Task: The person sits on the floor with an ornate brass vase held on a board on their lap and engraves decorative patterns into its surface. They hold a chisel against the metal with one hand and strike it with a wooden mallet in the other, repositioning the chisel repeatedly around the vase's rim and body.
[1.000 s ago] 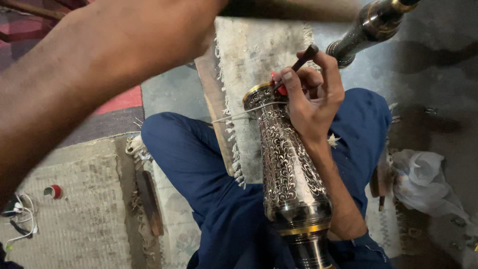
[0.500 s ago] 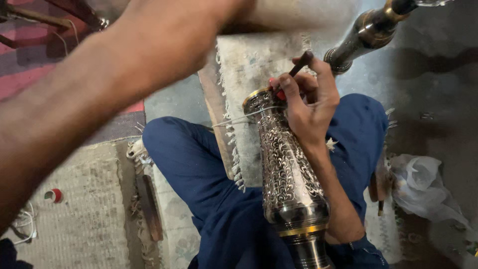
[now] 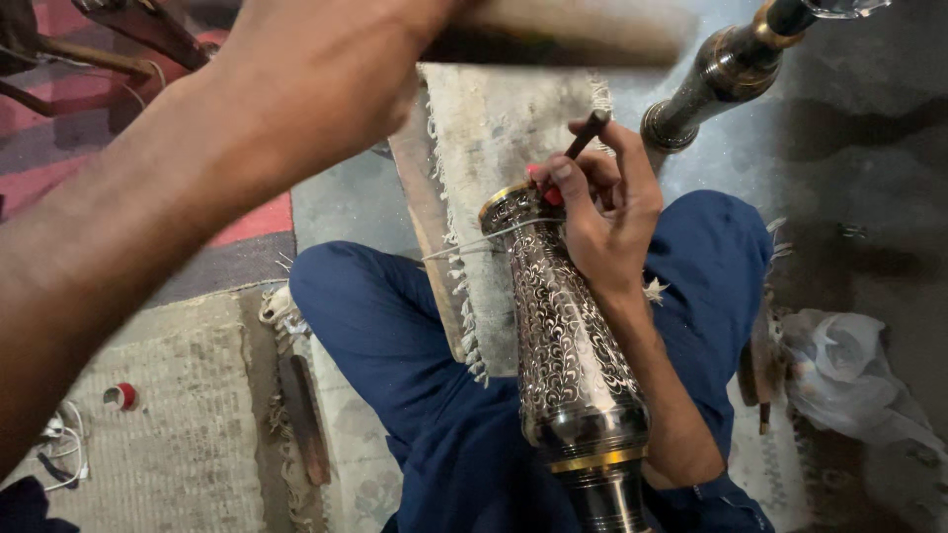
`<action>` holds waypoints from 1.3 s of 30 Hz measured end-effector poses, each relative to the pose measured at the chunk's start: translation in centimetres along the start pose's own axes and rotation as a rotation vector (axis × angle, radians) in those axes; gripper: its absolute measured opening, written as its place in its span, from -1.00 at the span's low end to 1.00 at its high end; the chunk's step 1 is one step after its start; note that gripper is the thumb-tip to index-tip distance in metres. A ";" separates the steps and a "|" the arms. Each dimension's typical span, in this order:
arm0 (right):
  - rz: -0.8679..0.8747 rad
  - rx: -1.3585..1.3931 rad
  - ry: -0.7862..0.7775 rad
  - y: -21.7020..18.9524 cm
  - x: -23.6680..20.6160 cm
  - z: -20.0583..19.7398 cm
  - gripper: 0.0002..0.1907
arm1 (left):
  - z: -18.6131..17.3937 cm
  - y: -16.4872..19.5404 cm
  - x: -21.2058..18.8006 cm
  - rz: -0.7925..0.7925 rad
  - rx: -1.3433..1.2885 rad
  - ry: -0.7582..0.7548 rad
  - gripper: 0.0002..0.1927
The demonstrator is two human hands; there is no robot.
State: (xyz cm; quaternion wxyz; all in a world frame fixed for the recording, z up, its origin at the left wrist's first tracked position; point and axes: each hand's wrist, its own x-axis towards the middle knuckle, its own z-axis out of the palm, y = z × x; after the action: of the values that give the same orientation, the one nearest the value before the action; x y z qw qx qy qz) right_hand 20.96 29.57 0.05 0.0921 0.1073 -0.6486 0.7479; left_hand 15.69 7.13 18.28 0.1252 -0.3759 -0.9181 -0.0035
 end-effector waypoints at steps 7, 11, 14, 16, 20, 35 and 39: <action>-0.030 0.084 0.056 0.5 0.0 0.1 -0.69 | -0.5 0.1 0.7 -0.042 0.036 -0.073 -0.60; -0.018 0.127 0.068 0.4 0.0 0.2 -0.69 | -0.8 0.4 1.2 -0.020 -0.051 -0.015 -0.60; -0.010 0.120 0.060 0.2 0.2 0.2 -0.69 | -1.3 0.5 1.4 0.117 0.034 0.017 -0.77; 0.001 0.096 0.051 0.0 0.2 0.1 -0.69 | -1.3 0.8 1.7 -0.023 0.055 -0.068 -0.66; 0.009 0.053 0.035 0.0 0.2 0.0 -0.67 | -1.3 1.0 1.6 -0.141 -0.033 -0.069 -0.61; 0.065 -0.340 -0.478 1.8 4.8 -6.7 -0.74 | 11.2 -0.6 -15.8 -0.941 -0.634 -0.260 -0.43; -0.015 -0.652 -0.665 -1.8 7.5 -3.8 -0.56 | 18.4 0.4 -20.1 -0.518 -0.789 0.013 -0.26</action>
State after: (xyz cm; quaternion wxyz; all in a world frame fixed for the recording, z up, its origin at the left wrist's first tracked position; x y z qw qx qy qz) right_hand 14.11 33.56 3.35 -0.0865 0.3115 -0.8433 0.4292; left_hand 25.57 -4.56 -4.26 -0.0265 -0.1532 -0.9094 -0.3858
